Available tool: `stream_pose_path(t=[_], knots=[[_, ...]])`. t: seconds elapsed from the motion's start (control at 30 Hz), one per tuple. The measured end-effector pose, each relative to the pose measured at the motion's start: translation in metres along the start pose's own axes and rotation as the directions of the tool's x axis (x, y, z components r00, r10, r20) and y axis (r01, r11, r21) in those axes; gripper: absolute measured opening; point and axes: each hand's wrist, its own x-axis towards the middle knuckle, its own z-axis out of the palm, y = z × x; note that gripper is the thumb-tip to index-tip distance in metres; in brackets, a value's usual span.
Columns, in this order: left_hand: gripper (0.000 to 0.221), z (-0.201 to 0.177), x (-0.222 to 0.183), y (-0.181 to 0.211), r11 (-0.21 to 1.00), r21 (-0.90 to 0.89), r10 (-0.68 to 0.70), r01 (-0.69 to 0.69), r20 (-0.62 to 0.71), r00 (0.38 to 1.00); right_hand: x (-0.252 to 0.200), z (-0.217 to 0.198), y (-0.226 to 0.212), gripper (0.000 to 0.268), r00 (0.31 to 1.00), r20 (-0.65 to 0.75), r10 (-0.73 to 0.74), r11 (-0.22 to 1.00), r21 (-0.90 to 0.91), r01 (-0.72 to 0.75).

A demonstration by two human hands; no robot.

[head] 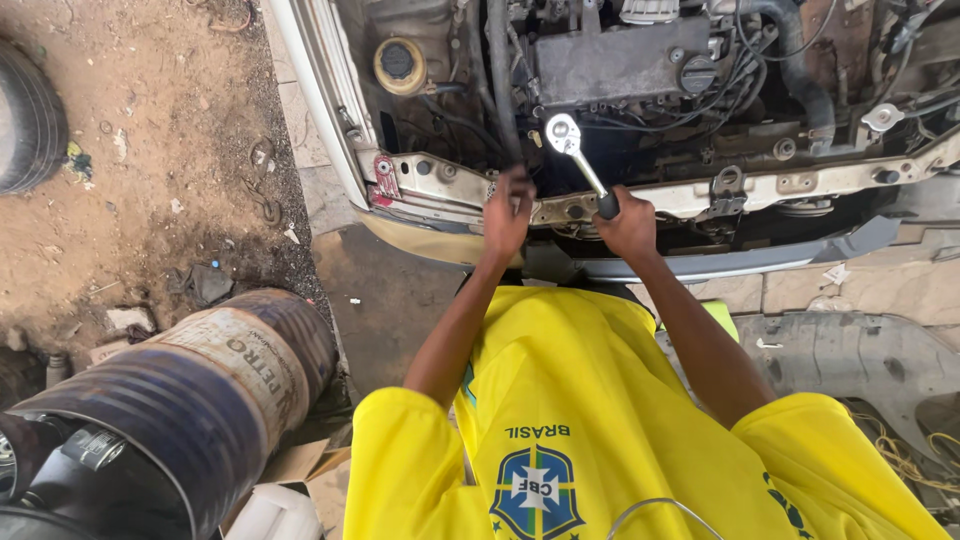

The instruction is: The person uses a socket wrench to loosen and remove bolts from the engine components and the front bumper area of a vehicle, handling the tool and bolts by hand.

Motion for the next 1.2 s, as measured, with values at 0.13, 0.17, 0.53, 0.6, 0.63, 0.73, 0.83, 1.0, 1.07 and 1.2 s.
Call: stream_pose_path(t=[0.13, 0.17, 0.53, 0.6, 0.63, 0.73, 0.83, 1.0, 1.07, 1.2], knots=[[0.07, 0.036, 0.062, 0.005, 0.987, 0.049, 0.155, -0.152, -0.08, 0.985, 0.003, -0.007, -0.007, 0.026, 1.0, 0.005, -0.008, 0.999, -0.043, 0.008], [0.073, 0.044, 0.077, 0.005, 0.988, 0.055, 0.15, -0.147, -0.065, 0.987, 0.005, -0.009, -0.008, 0.025, 1.0, 0.025, -0.001, 0.998, -0.055, 0.002], [0.013, 0.06, 0.112, -0.017, 0.97, 0.184, 0.188, -0.161, -0.14, 0.972, -0.005, -0.016, -0.024, 0.029, 0.989, 0.139, 0.042, 0.995, -0.095, -0.029], [0.01, 0.061, 0.11, -0.025, 0.982, 0.125, 0.156, -0.142, -0.116, 0.981, -0.01, -0.015, -0.022, 0.032, 0.996, 0.072, -0.047, 0.997, -0.053, 0.051], [0.01, 0.06, 0.108, -0.028, 0.98, 0.143, 0.152, -0.138, -0.096, 0.984, -0.012, -0.015, -0.022, 0.034, 0.995, 0.037, -0.093, 0.995, -0.036, 0.095], [0.01, 0.061, 0.107, -0.033, 0.976, 0.14, 0.178, -0.168, -0.058, 0.982, -0.014, -0.016, -0.018, 0.041, 0.996, 0.072, -0.046, 0.997, -0.055, 0.05], [0.01, 0.062, 0.108, -0.037, 0.969, 0.177, 0.181, -0.172, -0.038, 0.983, -0.013, -0.017, -0.013, 0.029, 0.989, 0.148, 0.007, 0.998, -0.067, 0.003], [0.01, 0.066, 0.112, -0.039, 0.968, 0.235, 0.105, -0.094, -0.037, 0.994, -0.008, -0.017, -0.004, 0.035, 0.987, 0.158, -0.006, 0.997, -0.069, 0.018], [0.012, 0.066, 0.114, -0.039, 0.967, 0.235, 0.114, -0.099, -0.051, 0.992, -0.009, -0.015, -0.002, 0.033, 0.987, 0.162, -0.016, 0.997, -0.066, 0.027], [0.012, 0.062, 0.115, -0.036, 0.962, 0.232, 0.148, -0.142, -0.007, 0.989, -0.008, -0.012, 0.001, 0.027, 0.986, 0.163, -0.027, 0.998, -0.059, 0.037]])
